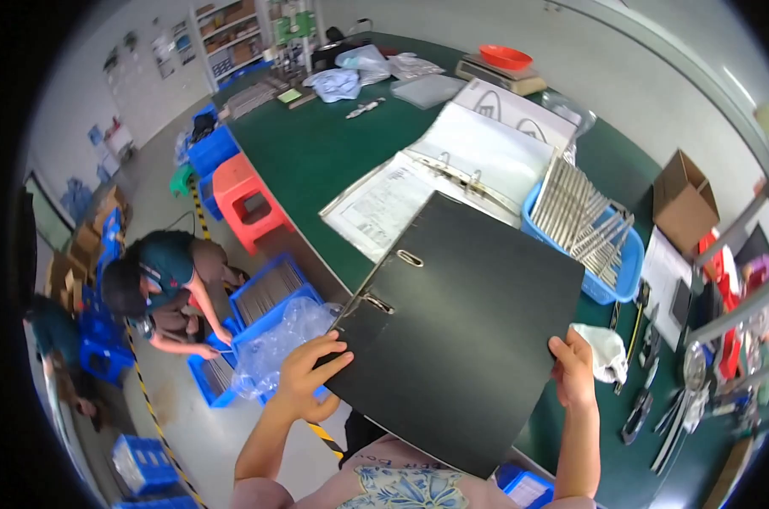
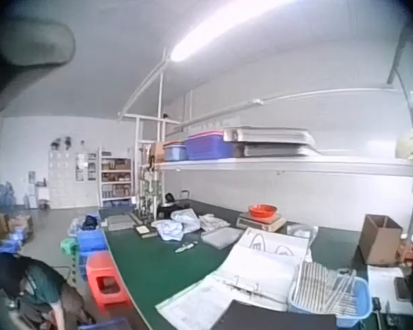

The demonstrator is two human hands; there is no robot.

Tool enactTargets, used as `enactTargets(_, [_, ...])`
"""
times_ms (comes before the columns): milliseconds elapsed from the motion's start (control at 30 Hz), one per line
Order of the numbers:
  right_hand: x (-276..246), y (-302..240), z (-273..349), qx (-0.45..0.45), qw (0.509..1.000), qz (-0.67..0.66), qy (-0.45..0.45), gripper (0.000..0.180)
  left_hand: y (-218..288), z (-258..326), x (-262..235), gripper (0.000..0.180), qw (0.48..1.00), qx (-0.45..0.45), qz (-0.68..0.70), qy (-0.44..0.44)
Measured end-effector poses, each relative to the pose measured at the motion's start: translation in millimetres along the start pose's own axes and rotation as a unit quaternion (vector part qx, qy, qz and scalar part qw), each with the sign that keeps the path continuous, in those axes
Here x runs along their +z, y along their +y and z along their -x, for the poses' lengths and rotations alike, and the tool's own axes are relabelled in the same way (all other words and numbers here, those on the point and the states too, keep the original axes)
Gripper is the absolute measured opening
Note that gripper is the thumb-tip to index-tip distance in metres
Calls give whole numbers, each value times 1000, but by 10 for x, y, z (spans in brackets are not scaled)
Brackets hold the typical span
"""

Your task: Assembling and inspecting small metal components and rods at a workshop table.

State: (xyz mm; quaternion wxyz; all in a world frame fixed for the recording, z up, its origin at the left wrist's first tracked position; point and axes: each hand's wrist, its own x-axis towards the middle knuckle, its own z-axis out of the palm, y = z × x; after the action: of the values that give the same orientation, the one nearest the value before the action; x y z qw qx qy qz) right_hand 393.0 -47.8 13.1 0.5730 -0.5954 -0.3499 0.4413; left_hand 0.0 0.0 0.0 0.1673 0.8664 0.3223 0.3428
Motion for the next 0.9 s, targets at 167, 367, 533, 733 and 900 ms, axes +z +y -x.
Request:
enactTargets(167, [57, -28, 106, 45, 999, 26, -2, 22, 64, -514, -235, 39, 995, -14, -8, -101])
enactTargets(367, [98, 108, 89, 75, 995, 58, 31, 20, 24, -1109, 202, 49, 972, 11, -171, -160])
enactTargets(533, [54, -71, 92, 137, 917, 369, 68, 49, -8, -1141, 441, 58, 957, 37, -247, -149])
enactTargets(733, [142, 41, 318, 200, 885, 416, -50, 68, -45, -958, 110, 70, 992, -50, -109, -43])
enactTargets(900, [100, 205, 781, 374, 849, 277, -251, 51, -584, 120, 151, 64, 853, -375, 363, -27])
